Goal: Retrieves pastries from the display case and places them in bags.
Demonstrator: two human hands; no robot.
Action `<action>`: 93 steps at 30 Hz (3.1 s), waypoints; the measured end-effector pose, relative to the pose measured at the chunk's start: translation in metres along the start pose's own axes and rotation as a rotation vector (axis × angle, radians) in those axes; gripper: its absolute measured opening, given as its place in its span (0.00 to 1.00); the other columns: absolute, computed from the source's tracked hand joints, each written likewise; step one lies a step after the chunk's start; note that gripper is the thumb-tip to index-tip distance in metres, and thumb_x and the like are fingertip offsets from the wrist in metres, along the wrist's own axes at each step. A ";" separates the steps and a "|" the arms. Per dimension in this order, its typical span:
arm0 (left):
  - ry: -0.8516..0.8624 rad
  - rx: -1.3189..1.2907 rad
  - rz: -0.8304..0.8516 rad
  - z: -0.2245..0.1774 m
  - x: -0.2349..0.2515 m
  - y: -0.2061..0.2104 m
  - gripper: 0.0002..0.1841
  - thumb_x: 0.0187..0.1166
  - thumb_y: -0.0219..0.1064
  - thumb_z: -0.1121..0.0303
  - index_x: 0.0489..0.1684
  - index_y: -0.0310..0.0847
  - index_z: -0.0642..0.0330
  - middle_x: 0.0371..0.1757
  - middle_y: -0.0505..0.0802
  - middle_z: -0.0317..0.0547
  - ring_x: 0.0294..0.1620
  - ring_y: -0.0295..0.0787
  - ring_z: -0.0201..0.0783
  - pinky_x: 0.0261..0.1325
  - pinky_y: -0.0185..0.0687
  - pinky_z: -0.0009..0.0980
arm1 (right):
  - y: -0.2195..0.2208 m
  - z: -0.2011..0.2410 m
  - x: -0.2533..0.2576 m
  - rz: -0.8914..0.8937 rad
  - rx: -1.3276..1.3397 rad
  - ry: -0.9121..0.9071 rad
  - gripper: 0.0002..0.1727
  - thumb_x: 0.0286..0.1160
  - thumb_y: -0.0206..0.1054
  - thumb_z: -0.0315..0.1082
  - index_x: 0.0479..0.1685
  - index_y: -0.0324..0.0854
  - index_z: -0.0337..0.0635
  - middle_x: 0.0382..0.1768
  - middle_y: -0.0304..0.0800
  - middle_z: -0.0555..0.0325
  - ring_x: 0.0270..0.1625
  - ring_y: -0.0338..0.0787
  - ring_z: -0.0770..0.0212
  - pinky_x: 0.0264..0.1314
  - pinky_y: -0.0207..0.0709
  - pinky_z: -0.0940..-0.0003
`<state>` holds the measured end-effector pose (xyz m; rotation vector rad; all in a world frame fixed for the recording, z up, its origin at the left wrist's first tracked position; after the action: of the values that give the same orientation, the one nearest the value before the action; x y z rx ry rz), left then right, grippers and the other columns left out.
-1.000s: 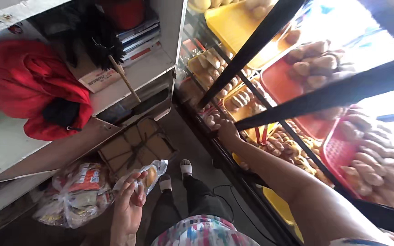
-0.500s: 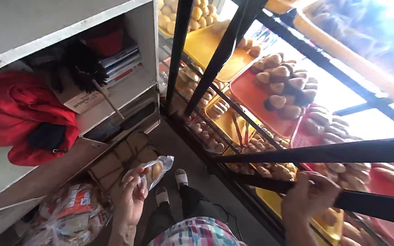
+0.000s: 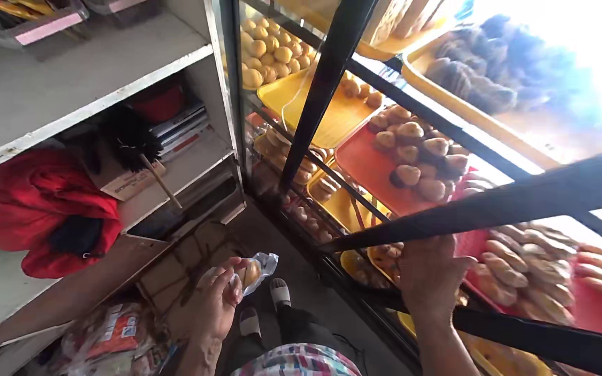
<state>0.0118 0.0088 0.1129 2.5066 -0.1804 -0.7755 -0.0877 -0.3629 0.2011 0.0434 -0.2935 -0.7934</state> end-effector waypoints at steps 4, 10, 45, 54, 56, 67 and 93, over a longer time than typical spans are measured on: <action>-0.021 0.021 0.001 0.005 0.008 0.017 0.20 0.89 0.41 0.70 0.61 0.82 0.62 0.55 0.94 0.53 0.21 0.78 0.24 0.21 0.71 0.18 | -0.004 -0.018 0.044 0.143 0.227 0.231 0.53 0.77 0.38 0.79 0.72 0.74 0.35 0.63 0.92 0.52 0.70 0.89 0.54 0.79 0.78 0.51; -0.012 0.020 -0.020 0.007 0.024 0.028 0.20 0.88 0.43 0.70 0.61 0.83 0.61 0.55 0.94 0.53 0.20 0.77 0.24 0.21 0.70 0.18 | 0.070 -0.018 0.160 0.509 -0.195 0.267 0.10 0.83 0.57 0.26 0.49 0.84 0.36 0.39 0.95 0.61 0.42 0.94 0.68 0.53 0.89 0.68; 0.038 0.039 0.054 0.004 0.057 0.041 0.21 0.88 0.43 0.68 0.62 0.83 0.61 0.59 0.93 0.54 0.21 0.77 0.24 0.21 0.70 0.19 | 0.029 -0.029 0.165 0.320 -0.259 0.031 0.11 0.84 0.56 0.28 0.56 0.82 0.37 0.38 0.92 0.63 0.38 0.91 0.72 0.47 0.89 0.73; -0.009 0.024 0.144 0.001 0.033 0.034 0.20 0.89 0.43 0.69 0.62 0.82 0.62 0.59 0.93 0.55 0.22 0.80 0.25 0.22 0.73 0.19 | 0.103 -0.104 -0.023 0.937 -1.231 -0.128 0.21 0.84 0.60 0.43 0.60 0.87 0.36 0.67 0.86 0.39 0.75 0.81 0.37 0.84 0.65 0.39; -0.004 0.007 0.162 0.000 0.024 0.029 0.19 0.90 0.45 0.68 0.62 0.83 0.61 0.59 0.93 0.55 0.22 0.81 0.26 0.22 0.74 0.19 | 0.127 -0.142 -0.007 1.106 -1.483 0.062 0.23 0.86 0.57 0.32 0.73 0.76 0.24 0.78 0.72 0.28 0.84 0.67 0.31 0.90 0.53 0.37; -0.003 0.031 0.003 -0.004 -0.020 -0.026 0.21 0.91 0.40 0.67 0.58 0.83 0.61 0.58 0.93 0.54 0.20 0.81 0.26 0.19 0.73 0.18 | 0.085 -0.215 -0.029 0.979 -1.498 0.506 0.27 0.81 0.60 0.22 0.81 0.66 0.27 0.82 0.65 0.31 0.83 0.70 0.33 0.81 0.70 0.43; -0.270 0.298 0.772 0.043 -0.093 0.118 0.16 0.84 0.59 0.60 0.64 0.85 0.48 0.62 0.91 0.47 0.29 0.82 0.25 0.32 0.79 0.22 | -0.058 -0.065 -0.128 0.685 -0.937 0.430 0.18 0.83 0.68 0.39 0.61 0.87 0.36 0.63 0.88 0.41 0.69 0.86 0.42 0.76 0.75 0.41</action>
<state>-0.0868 -0.0869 0.1881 2.2723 -1.3439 -0.7713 -0.1949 -0.3181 0.0994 -0.7263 0.4758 -0.1638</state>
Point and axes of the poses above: each hand's wrist, its own x-axis towards the middle knuckle, its own y-axis out of the palm, z = x × y, the point moved 5 cm from there along x, towards the middle knuckle
